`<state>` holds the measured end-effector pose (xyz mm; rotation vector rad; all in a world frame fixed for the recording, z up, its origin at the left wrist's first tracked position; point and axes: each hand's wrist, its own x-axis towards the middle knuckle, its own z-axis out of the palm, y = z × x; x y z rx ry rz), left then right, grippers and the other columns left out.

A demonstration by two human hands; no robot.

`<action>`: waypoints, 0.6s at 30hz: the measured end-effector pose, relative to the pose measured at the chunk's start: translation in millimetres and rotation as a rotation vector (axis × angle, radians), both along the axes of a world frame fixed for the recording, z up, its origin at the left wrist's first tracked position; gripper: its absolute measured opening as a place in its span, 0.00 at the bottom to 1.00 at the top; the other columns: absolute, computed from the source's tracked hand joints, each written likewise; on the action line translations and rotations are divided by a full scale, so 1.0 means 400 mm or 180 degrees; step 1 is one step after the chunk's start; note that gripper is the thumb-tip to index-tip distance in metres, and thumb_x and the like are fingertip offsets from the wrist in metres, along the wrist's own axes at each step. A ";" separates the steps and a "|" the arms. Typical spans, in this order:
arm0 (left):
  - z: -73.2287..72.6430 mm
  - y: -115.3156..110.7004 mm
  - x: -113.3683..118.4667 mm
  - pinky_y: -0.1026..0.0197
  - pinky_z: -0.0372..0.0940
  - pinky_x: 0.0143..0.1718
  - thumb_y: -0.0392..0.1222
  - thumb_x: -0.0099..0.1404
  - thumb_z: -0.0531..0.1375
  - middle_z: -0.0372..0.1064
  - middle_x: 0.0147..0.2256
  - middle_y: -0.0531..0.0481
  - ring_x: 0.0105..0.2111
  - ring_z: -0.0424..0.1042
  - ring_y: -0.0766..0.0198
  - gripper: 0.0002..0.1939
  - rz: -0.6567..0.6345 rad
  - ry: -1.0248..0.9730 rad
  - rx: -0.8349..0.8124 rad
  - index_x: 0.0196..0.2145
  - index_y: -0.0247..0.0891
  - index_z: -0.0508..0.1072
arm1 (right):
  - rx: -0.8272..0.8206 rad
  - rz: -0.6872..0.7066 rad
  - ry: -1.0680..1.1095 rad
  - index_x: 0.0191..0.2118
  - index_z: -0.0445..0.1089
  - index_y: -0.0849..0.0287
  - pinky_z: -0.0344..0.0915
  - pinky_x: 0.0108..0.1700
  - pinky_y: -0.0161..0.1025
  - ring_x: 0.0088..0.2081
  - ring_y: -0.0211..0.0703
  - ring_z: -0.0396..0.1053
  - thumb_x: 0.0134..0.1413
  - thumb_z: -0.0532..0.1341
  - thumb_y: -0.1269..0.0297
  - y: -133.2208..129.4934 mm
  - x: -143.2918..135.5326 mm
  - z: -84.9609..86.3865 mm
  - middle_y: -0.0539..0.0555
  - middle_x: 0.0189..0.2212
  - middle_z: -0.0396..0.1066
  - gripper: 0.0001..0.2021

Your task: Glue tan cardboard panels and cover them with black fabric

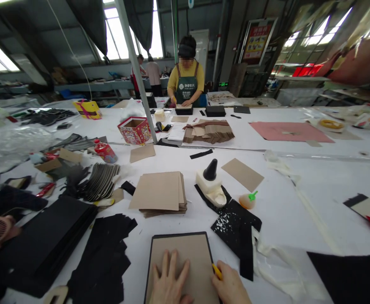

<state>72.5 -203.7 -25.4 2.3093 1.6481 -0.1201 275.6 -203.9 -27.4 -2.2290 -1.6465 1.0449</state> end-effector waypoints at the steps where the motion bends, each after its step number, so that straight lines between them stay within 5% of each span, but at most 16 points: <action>1: 0.004 0.002 -0.001 0.20 0.46 0.49 0.50 0.45 0.67 0.51 0.62 0.39 0.60 0.50 0.33 0.41 0.0011 -0.0022 -0.0056 0.57 0.59 0.58 | 0.0006 0.0045 -0.0047 0.21 0.58 0.55 0.51 0.31 0.36 0.28 0.42 0.65 0.44 0.55 0.71 0.002 0.001 0.002 0.50 0.22 0.68 0.07; 10: 0.033 0.003 -0.018 0.21 0.45 0.51 0.64 0.49 0.60 0.49 0.62 0.39 0.61 0.48 0.35 0.39 0.0017 -0.0314 -0.0169 0.58 0.58 0.57 | 0.0077 0.0343 -0.0232 0.23 0.60 0.54 0.54 0.32 0.37 0.30 0.47 0.69 0.50 0.54 0.67 -0.004 0.008 0.002 0.56 0.25 0.73 0.07; 18: 0.009 0.008 -0.058 0.20 0.47 0.50 0.56 0.54 0.61 0.42 0.64 0.38 0.62 0.44 0.33 0.41 -0.0393 -0.0482 -0.0430 0.62 0.54 0.48 | 0.0469 0.0461 -0.0486 0.22 0.57 0.52 0.55 0.30 0.39 0.27 0.48 0.69 0.55 0.49 0.58 -0.005 0.070 0.035 0.55 0.21 0.71 0.12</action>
